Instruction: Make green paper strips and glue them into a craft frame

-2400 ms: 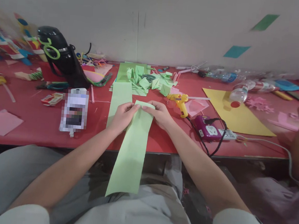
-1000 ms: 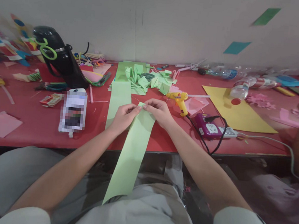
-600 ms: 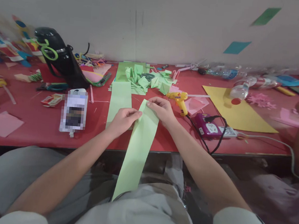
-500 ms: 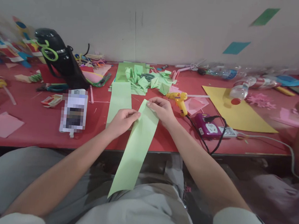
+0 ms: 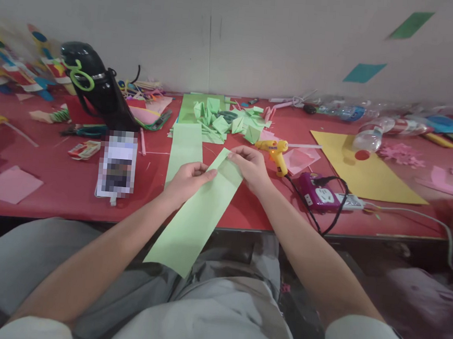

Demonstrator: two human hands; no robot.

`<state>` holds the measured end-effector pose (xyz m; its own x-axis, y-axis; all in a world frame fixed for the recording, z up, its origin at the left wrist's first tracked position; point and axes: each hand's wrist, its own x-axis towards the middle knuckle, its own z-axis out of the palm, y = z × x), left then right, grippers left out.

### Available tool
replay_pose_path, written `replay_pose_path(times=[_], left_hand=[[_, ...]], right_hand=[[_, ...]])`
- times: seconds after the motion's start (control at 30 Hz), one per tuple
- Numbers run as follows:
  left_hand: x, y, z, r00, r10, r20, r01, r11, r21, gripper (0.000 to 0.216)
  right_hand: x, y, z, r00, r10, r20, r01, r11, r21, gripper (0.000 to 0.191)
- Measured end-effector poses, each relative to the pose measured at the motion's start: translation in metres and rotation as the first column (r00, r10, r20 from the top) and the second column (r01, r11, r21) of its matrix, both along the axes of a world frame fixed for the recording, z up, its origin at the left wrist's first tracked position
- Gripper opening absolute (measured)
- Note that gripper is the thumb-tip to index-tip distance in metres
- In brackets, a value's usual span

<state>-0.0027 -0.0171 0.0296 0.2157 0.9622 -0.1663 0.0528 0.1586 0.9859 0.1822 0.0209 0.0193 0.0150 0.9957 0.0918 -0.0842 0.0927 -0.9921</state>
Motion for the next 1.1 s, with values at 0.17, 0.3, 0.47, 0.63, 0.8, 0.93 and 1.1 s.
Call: replay_pose_path(times=[0.17,0.3,0.47,0.63,0.8,0.93,1.1], left_hand=[[-0.004,-0.001,0.003,0.998,0.008,-0.06,-0.007,1.0,0.022,0.043],[-0.003,0.001,0.002,1.0,-0.005,-0.008,0.005,0.999,0.052,0.043],[-0.001,0.007,-0.001,0.999,-0.011,0.046,0.008,0.997,0.075,0.037],[-0.002,0.012,-0.006,1.0,0.019,0.02,-0.021,0.991,0.133,0.039],[-0.004,0.016,-0.009,0.998,0.065,-0.001,-0.064,0.978,0.2,0.043],[-0.006,0.017,-0.012,0.996,0.084,-0.016,-0.078,0.972,0.221,0.04],[-0.007,0.018,-0.015,0.997,0.082,-0.016,-0.076,0.969,0.236,0.038]], right_hand=[[0.002,0.001,-0.001,0.999,-0.009,-0.05,0.009,1.0,-0.004,0.024],[0.001,0.0,-0.001,0.996,0.066,-0.066,-0.066,0.998,0.004,0.028],[-0.002,-0.002,-0.001,0.988,0.154,-0.012,-0.154,0.988,0.013,0.03],[-0.005,-0.003,-0.003,0.98,0.193,0.055,-0.194,0.981,0.011,0.029],[-0.005,-0.004,-0.005,0.969,0.229,0.096,-0.231,0.973,0.007,0.031],[-0.005,-0.005,-0.004,0.962,0.258,0.09,-0.259,0.966,0.001,0.03],[-0.005,-0.006,-0.004,0.959,0.27,0.09,-0.271,0.963,0.001,0.031]])
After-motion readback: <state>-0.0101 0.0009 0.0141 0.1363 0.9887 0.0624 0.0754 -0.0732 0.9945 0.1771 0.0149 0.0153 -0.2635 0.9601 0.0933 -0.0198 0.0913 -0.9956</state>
